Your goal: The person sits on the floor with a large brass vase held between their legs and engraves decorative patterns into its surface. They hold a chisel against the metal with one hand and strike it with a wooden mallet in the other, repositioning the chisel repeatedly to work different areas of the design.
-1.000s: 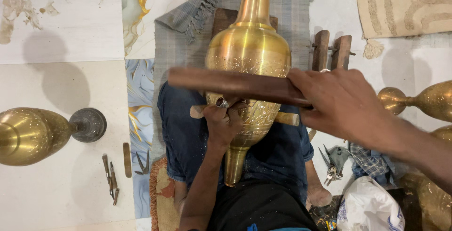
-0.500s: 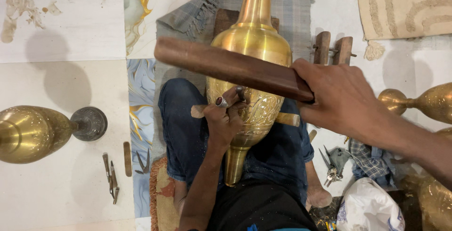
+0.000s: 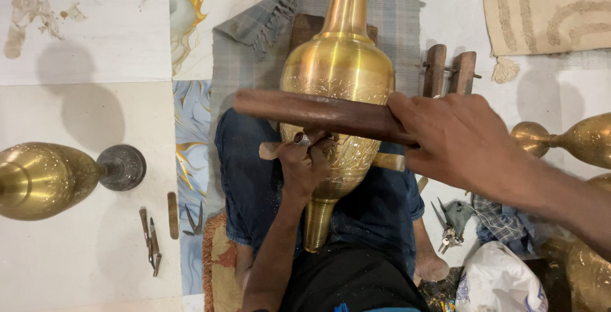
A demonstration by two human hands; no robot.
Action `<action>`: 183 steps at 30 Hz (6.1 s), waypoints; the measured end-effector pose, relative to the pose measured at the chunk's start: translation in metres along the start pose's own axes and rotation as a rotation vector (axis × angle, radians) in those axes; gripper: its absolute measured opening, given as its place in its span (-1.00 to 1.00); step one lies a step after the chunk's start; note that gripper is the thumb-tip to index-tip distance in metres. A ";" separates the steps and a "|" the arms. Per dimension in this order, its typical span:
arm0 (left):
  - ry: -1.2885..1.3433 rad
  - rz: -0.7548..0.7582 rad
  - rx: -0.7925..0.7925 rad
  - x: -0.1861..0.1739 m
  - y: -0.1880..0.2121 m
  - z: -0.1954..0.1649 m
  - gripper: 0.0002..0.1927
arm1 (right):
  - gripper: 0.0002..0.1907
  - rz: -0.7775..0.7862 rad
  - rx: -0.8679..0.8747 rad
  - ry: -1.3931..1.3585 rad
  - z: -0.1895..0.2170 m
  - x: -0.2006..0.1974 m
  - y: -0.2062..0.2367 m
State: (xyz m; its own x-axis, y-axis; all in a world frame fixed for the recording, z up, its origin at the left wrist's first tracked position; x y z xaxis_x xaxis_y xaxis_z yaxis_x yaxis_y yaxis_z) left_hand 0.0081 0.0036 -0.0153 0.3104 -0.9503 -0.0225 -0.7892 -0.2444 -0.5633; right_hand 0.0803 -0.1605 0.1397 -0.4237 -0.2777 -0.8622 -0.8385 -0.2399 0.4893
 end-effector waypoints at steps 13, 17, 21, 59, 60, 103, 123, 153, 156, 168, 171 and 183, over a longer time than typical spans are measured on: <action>0.044 -0.012 -0.048 0.000 0.002 0.004 -0.59 | -0.72 -0.040 0.017 -0.495 -0.007 -0.008 -0.004; -0.128 0.024 0.037 -0.003 0.000 -0.003 -0.59 | -0.58 -0.183 -0.177 -0.053 0.003 -0.007 -0.001; -0.052 0.033 -0.004 -0.002 0.000 -0.003 -0.52 | -0.72 -0.076 -0.018 -0.194 0.000 -0.002 -0.004; 0.046 0.005 -0.042 -0.002 -0.001 0.003 -0.63 | -0.69 0.010 0.061 -0.165 -0.006 0.006 -0.002; 0.055 0.001 -0.044 -0.002 -0.002 0.003 -0.63 | -0.71 0.008 0.045 -0.205 -0.006 0.006 -0.002; 0.326 -0.203 -0.191 -0.008 -0.009 0.014 -0.76 | -0.73 -0.132 0.073 -0.671 -0.026 0.040 -0.007; 0.103 0.334 -0.010 -0.005 -0.027 0.013 -0.57 | -0.67 -0.235 0.110 -0.958 -0.045 0.061 0.009; 0.157 0.347 0.018 -0.004 -0.032 0.014 -0.53 | -0.71 -0.041 0.064 -0.419 -0.021 0.032 0.002; 0.155 0.311 0.008 -0.003 -0.032 0.015 -0.65 | -0.70 -0.117 0.046 -0.447 -0.020 0.033 0.005; 0.070 0.260 0.043 -0.001 -0.025 0.012 -0.79 | -0.65 -0.211 0.050 -0.716 -0.024 0.034 0.004; 0.089 0.248 0.054 -0.001 -0.025 0.009 -0.78 | -0.67 -0.262 -0.039 -0.852 -0.023 0.019 0.004; 0.007 0.300 0.006 -0.001 -0.031 0.012 -0.75 | -0.65 -0.178 -0.011 -0.395 -0.011 0.007 -0.001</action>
State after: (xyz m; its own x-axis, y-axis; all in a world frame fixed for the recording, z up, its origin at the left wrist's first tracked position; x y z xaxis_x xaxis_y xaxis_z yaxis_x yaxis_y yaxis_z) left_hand 0.0386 0.0148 -0.0076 0.0596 -0.9813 -0.1828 -0.8419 0.0490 -0.5374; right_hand 0.0818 -0.1725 0.1351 -0.3731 0.1461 -0.9162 -0.9076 -0.2622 0.3277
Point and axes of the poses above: each hand's wrist, its own y-axis away from the middle knuckle, its own x-axis out of the palm, z = x × y, the point moved 5 cm from there along -y, towards the middle knuckle, and after that the axes turned 14 degrees about x, right-handed, at the moved point
